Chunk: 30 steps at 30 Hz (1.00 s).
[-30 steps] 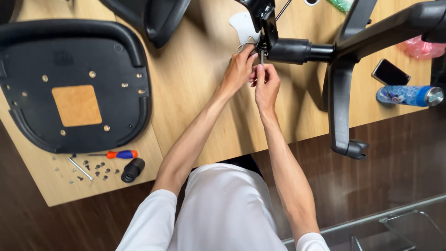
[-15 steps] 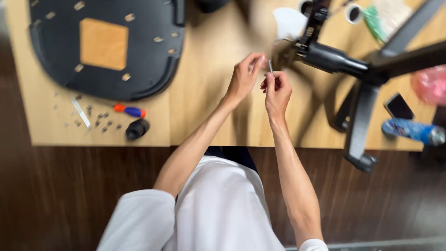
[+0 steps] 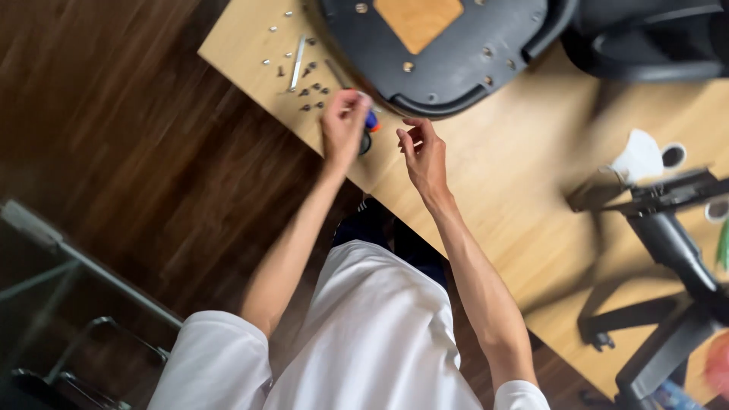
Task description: The person assembles an office chair on a work table. They align a metal mounting bracket against the underside of the mesh seat, insert screws, and drive them in with a screwdriver, holding the seat steady with the other hand, then reach for more screws from the table.
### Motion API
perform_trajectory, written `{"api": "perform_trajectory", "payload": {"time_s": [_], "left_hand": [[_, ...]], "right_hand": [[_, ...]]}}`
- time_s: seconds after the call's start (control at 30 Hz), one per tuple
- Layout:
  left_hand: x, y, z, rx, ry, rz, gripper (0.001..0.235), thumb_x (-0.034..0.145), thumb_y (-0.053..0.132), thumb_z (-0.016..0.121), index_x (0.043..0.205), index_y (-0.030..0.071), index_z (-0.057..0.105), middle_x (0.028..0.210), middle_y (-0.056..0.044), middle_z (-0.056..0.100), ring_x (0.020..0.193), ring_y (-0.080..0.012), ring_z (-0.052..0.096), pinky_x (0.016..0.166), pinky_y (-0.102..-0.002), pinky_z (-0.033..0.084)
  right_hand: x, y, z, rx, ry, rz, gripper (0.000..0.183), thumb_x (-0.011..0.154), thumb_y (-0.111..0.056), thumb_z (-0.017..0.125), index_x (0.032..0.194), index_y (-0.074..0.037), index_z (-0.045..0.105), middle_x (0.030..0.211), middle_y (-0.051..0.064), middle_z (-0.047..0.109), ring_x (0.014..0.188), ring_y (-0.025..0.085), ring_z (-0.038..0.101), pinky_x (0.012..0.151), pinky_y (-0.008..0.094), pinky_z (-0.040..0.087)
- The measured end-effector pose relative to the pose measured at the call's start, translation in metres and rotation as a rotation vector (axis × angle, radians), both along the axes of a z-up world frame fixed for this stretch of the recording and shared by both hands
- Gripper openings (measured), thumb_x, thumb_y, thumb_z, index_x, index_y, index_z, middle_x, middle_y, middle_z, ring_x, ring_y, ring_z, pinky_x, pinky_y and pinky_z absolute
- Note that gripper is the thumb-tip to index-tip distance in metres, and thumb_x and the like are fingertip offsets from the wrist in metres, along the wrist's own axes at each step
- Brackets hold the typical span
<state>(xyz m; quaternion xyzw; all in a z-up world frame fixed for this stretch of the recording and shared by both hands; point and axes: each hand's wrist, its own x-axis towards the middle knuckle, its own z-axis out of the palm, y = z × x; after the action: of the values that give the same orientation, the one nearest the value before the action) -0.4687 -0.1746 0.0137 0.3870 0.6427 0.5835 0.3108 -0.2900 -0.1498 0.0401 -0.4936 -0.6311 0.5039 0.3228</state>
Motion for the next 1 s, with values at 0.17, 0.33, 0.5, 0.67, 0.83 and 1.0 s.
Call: {"api": "perform_trajectory", "payload": {"time_s": [0.17,0.33,0.5,0.67,0.83,1.0], "left_hand": [[-0.145,-0.022,-0.105,-0.029,0.159,0.312,0.015,0.095,0.008,0.074,0.097,-0.005,0.066,0.083,-0.008,0.074,0.068,-0.0117,0.07,0.061,-0.027,0.058],[-0.186,-0.03,-0.154,-0.312,-0.081,0.416,0.019,0.092,0.004,0.072,0.077,-0.008,0.069,0.064,-0.01,0.069,0.049,-0.013,0.066,0.042,-0.027,0.051],[-0.176,-0.019,-0.121,-0.453,-0.032,0.422,0.028,0.09,0.007,0.074,0.067,-0.007,0.07,0.056,-0.01,0.068,0.043,-0.0141,0.066,0.04,-0.028,0.052],[-0.175,-0.017,-0.112,-0.511,0.172,0.345,0.029,0.089,0.011,0.078,0.068,-0.007,0.073,0.055,-0.012,0.068,0.042,-0.0165,0.066,0.04,-0.027,0.049],[-0.197,-0.026,-0.154,-0.349,0.36,0.383,0.012,0.086,0.005,0.076,0.077,-0.002,0.074,0.065,-0.013,0.072,0.053,-0.0182,0.071,0.05,-0.033,0.054],[-0.179,0.006,-0.087,-0.234,0.566,0.378,0.007,0.091,0.003,0.073,0.088,-0.001,0.068,0.078,-0.012,0.073,0.07,-0.0214,0.071,0.065,-0.034,0.055]], "right_hand": [[-0.018,-0.002,-0.016,-0.059,-0.071,0.052,0.017,0.103,-0.013,0.064,0.11,0.002,0.067,0.08,0.01,0.072,0.07,0.013,0.07,0.061,0.028,0.056],[-0.009,0.005,-0.028,-0.081,-0.159,0.055,0.018,0.103,-0.014,0.062,0.107,0.002,0.067,0.079,0.01,0.072,0.069,0.013,0.07,0.06,0.028,0.055],[0.005,0.007,-0.042,-0.12,-0.216,0.021,0.019,0.103,-0.015,0.062,0.105,0.003,0.067,0.077,0.009,0.072,0.066,0.012,0.07,0.059,0.028,0.056],[0.023,0.006,-0.054,-0.152,-0.203,-0.031,0.02,0.103,-0.015,0.061,0.106,0.004,0.066,0.076,0.009,0.071,0.065,0.013,0.068,0.059,0.028,0.055],[0.072,0.006,-0.052,-0.146,-0.192,-0.163,0.019,0.103,-0.013,0.06,0.105,0.004,0.067,0.077,0.009,0.071,0.067,0.013,0.068,0.06,0.028,0.056],[0.163,0.003,-0.037,-0.089,-0.175,-0.4,0.017,0.104,-0.012,0.06,0.106,0.003,0.068,0.078,0.008,0.072,0.069,0.012,0.069,0.06,0.027,0.055]]}}
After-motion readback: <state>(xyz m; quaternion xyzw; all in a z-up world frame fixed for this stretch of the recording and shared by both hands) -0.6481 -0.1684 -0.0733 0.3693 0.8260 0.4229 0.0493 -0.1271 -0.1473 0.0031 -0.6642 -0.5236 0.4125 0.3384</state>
